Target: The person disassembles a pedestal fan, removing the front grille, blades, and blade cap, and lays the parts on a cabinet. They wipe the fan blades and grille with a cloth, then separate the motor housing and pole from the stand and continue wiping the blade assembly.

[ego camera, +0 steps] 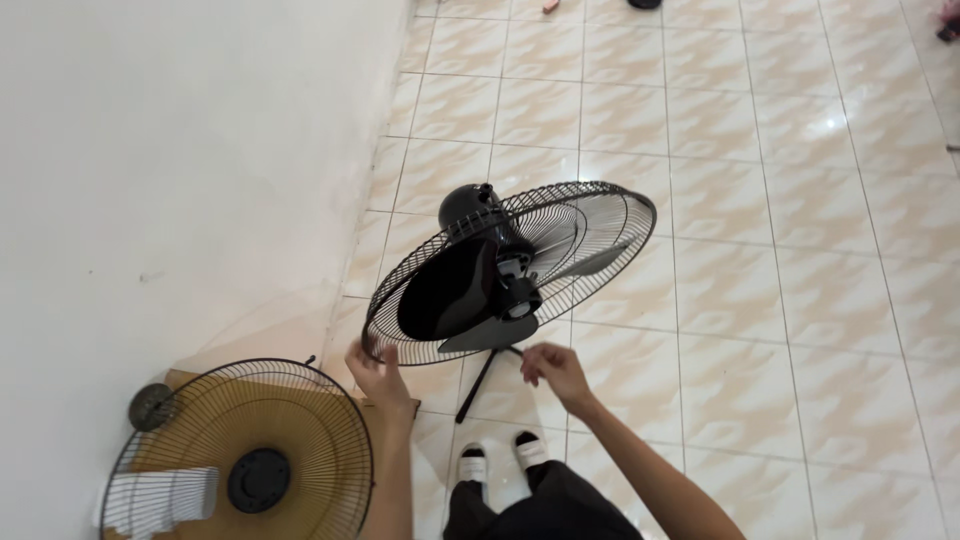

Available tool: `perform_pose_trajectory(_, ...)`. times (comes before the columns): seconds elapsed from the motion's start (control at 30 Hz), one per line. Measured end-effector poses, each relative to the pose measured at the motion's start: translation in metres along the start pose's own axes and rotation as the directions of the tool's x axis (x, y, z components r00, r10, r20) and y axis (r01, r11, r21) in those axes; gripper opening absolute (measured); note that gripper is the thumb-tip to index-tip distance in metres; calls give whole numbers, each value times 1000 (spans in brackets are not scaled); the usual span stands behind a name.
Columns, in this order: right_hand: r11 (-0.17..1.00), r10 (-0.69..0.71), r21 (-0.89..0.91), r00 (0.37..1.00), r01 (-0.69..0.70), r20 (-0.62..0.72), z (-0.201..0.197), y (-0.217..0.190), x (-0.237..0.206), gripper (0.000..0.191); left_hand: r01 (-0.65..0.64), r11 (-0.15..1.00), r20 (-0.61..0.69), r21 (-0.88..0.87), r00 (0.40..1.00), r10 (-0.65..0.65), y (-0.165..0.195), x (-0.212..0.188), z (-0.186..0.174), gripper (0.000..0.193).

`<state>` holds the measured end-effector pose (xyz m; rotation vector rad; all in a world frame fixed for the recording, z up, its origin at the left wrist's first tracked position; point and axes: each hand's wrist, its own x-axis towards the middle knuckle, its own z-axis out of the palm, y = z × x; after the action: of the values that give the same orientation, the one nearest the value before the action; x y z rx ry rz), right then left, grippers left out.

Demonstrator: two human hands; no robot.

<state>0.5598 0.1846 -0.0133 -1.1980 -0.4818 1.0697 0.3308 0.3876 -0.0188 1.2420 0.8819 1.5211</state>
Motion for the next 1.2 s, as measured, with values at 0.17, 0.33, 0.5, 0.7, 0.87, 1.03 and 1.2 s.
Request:
perform_pose_trajectory(0.17, 995, 50, 98, 988, -35, -149, 40, -43, 10, 32, 215, 939, 34, 269, 972, -232, -2, -67, -7, 24)
perform_pose_trajectory(0.33, 971, 118, 228, 977, -75, -177, 69, -82, 6, 40, -162, 945, 402, 284, 915, 36, 58, -69, 38, 32)
perform_pose_trajectory(0.5, 987, 142, -38, 963, -155, -228, 84, -103, -4, 45, -402, 850, 474, 339, 854, 214, 103, -43, 87, 49)
perform_pose_trajectory(0.7, 977, 206, 75, 971, -198, -120, 71, -116, -6, 50, -414, 848, 568, 331, 805, 172, 95, -40, 107, 41)
perform_pose_trajectory(0.87, 958, 226, 200, 971, -206, -81, 62, -110, 4, 46, -316, 922, 671, 224, 736, 89, 64, -35, 114, 36)
perform_pose_trajectory(1.03, 994, 79, -61, 972, -95, -221, 69, -100, 12, 42, -316, 917, 710, 242, 702, 55, 46, -33, 113, 28)
perform_pose_trajectory(1.2, 931, -114, -366, 959, 12, -259, 80, -106, 9, 41, -163, 928, 671, 336, 732, -115, 41, -36, 110, 25)
